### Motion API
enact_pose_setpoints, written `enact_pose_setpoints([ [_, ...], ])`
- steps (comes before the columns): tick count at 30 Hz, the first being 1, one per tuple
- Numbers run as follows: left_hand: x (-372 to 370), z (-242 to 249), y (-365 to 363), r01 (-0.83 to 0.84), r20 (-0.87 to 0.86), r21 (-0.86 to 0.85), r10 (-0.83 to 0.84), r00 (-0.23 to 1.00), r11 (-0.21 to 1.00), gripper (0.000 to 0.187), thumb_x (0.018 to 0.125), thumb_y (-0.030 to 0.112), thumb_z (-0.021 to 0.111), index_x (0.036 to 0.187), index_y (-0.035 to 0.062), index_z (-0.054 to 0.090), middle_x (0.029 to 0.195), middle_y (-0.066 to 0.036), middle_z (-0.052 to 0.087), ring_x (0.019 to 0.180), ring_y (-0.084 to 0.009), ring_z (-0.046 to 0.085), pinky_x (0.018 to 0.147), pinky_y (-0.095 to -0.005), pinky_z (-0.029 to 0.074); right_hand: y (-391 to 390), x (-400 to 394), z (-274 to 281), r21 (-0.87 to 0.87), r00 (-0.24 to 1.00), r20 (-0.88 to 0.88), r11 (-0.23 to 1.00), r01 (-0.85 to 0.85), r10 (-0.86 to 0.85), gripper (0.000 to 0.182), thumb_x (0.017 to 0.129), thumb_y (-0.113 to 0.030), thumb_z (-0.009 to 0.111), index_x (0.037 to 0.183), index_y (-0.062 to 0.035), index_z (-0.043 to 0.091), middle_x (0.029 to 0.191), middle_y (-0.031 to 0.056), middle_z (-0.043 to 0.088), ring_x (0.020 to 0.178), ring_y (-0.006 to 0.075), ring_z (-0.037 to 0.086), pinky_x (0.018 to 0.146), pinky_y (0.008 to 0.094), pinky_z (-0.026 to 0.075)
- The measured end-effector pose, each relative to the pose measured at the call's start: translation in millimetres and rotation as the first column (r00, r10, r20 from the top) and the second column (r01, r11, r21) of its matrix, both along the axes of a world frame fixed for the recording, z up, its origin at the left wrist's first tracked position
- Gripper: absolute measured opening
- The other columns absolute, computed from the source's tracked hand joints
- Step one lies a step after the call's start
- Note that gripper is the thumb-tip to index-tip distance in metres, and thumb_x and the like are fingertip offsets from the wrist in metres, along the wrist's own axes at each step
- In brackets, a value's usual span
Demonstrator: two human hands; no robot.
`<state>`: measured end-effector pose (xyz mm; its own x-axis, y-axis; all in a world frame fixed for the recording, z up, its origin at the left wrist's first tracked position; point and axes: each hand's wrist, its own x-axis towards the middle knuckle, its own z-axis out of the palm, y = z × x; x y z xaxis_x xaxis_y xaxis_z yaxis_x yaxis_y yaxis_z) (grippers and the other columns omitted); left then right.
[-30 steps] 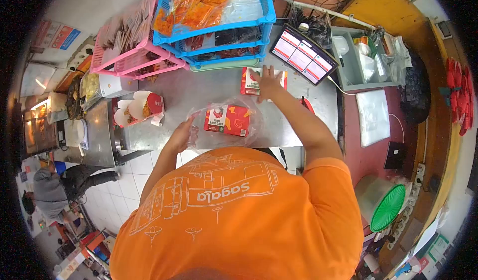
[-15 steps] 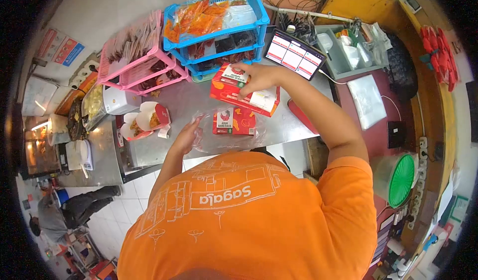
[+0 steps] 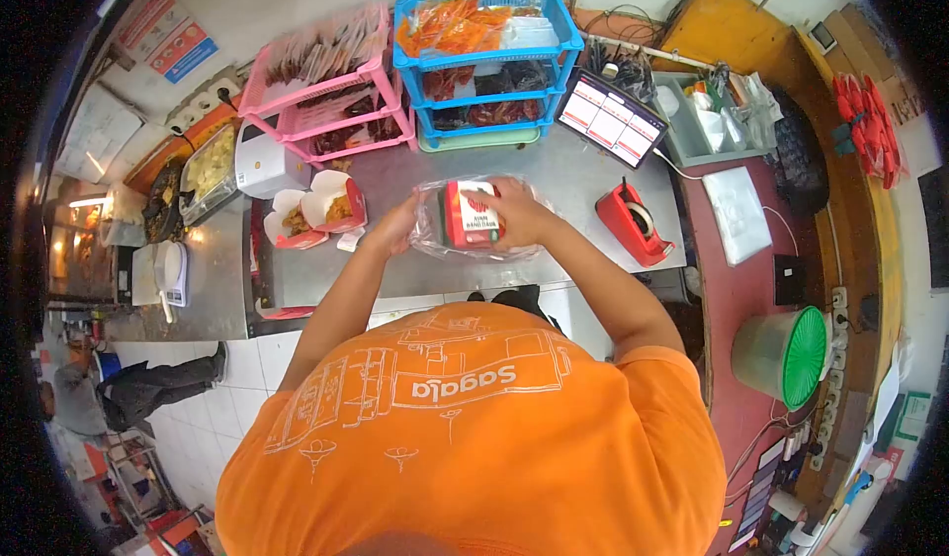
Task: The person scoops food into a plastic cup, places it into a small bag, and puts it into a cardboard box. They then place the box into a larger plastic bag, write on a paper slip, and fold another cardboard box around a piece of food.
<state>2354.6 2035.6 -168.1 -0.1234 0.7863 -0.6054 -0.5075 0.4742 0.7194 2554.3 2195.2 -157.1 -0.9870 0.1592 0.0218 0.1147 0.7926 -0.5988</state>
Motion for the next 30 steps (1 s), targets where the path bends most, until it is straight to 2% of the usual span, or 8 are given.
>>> enact_pose_setpoints([
  [7, 15, 13, 14, 0.092, -0.112, 0.103, -0.080, 0.991, 0.990, 0.068, 0.091, 0.048, 0.045, 0.144, 0.0117, 0.023, 0.136, -0.019, 0.041, 0.117, -0.0268, 0.048, 0.089, -0.0387, 0.043, -17, 8, 0, 0.331, 0.942, 0.305, 0.943, 0.030, -0.137, 0.087, 0.062, -0.051, 0.073, 0.138, -0.0318, 0.035, 0.129, 0.0210, 0.040, 0.126, 0.0382, 0.033, 0.103, 0.0662, 0.011],
  [10, -12, 4, -12, 0.358, -0.828, -0.104, -0.281, 0.486, 0.928, 0.061, 0.075, 0.031, 0.063, 0.125, 0.0023, 0.044, 0.115, -0.023, 0.057, 0.104, -0.0313, 0.058, 0.085, -0.0384, 0.046, 9, 47, 10, 0.381, 0.964, 0.228, 0.924, 0.042, -0.137, 0.086, 0.066, -0.060, 0.069, 0.132, -0.0096, 0.044, 0.120, 0.0244, 0.049, 0.120, 0.0375, 0.042, 0.104, 0.0515, 0.027],
  [14, -8, 79, -21, 0.305, -0.843, -0.514, -0.538, -0.005, 0.802, 0.038, 0.074, 0.028, 0.064, 0.093, -0.0049, 0.062, 0.086, -0.027, 0.062, 0.086, -0.0391, 0.061, 0.078, -0.0438, 0.048, 16, 93, 64, 0.395, 0.814, 0.575, 0.845, -0.361, 0.079, 0.034, 0.073, -0.034, 0.064, 0.091, -0.0047, 0.060, 0.092, 0.0143, 0.060, 0.090, 0.0292, 0.059, 0.080, 0.0406, 0.045],
  [16, 11, 126, -14, 0.377, -0.921, -0.350, -0.388, 0.028, 0.857, 0.030, 0.075, 0.023, 0.062, 0.085, -0.0049, 0.062, 0.075, -0.022, 0.062, 0.075, -0.0345, 0.061, 0.069, -0.0417, 0.047, 22, 104, 91, 0.491, 0.861, 0.351, 0.711, -0.504, 0.367, 0.003, 0.069, -0.010, 0.055, 0.071, -0.0079, 0.054, 0.073, 0.0064, 0.057, 0.074, 0.0236, 0.059, 0.068, 0.0367, 0.045],
  [21, 24, 143, 35, 0.378, -0.957, 0.006, -0.105, 0.272, 0.926, 0.020, 0.081, 0.016, 0.057, 0.081, -0.0034, 0.062, 0.071, -0.010, 0.063, 0.067, -0.0188, 0.059, 0.060, -0.0327, 0.044, 84, 103, 151, 0.671, 0.981, 0.049, 0.722, -0.171, 0.188, 0.007, 0.070, -0.011, 0.057, 0.076, -0.0069, 0.056, 0.077, 0.0067, 0.056, 0.083, 0.0222, 0.058, 0.087, 0.0378, 0.040],
  [22, 26, 136, 40, 0.267, -0.847, 0.177, 0.009, 0.531, 0.947, 0.019, 0.084, 0.017, 0.056, 0.086, -0.0016, 0.062, 0.078, -0.009, 0.063, 0.075, -0.0161, 0.058, 0.066, -0.0304, 0.043, 95, 110, 153, 0.685, 0.986, 0.050, 0.713, -0.149, 0.158, 0.007, 0.070, -0.011, 0.057, 0.076, -0.0069, 0.056, 0.077, 0.0067, 0.056, 0.083, 0.0222, 0.058, 0.087, 0.0378, 0.040],
  [25, 53, 119, 51, -0.042, -0.383, 0.383, 0.200, 0.902, 0.923, 0.019, 0.090, 0.018, 0.054, 0.101, 0.0038, 0.060, 0.099, -0.004, 0.063, 0.092, -0.0131, 0.055, 0.081, -0.0271, 0.041, 127, 136, 158, 0.476, 1.000, -0.028, 0.879, 0.018, -0.005, 0.013, 0.066, -0.008, 0.063, 0.077, -0.0070, 0.055, 0.079, 0.0067, 0.057, 0.089, 0.0236, 0.056, 0.091, 0.0386, 0.039],
  [30, 92, 87, 48, -0.067, -0.443, 0.292, 0.197, 0.874, 0.954, 0.018, 0.087, 0.012, 0.058, 0.102, 0.0014, 0.060, 0.102, -0.008, 0.063, 0.095, -0.0135, 0.055, 0.082, -0.0277, 0.041, 218, 197, 164, -0.231, 0.990, -0.107, 0.971, 0.062, -0.089, 0.014, 0.076, -0.013, 0.069, 0.086, -0.0055, 0.062, 0.089, 0.0071, 0.062, 0.090, 0.0217, 0.058, 0.085, 0.0336, 0.043],
])
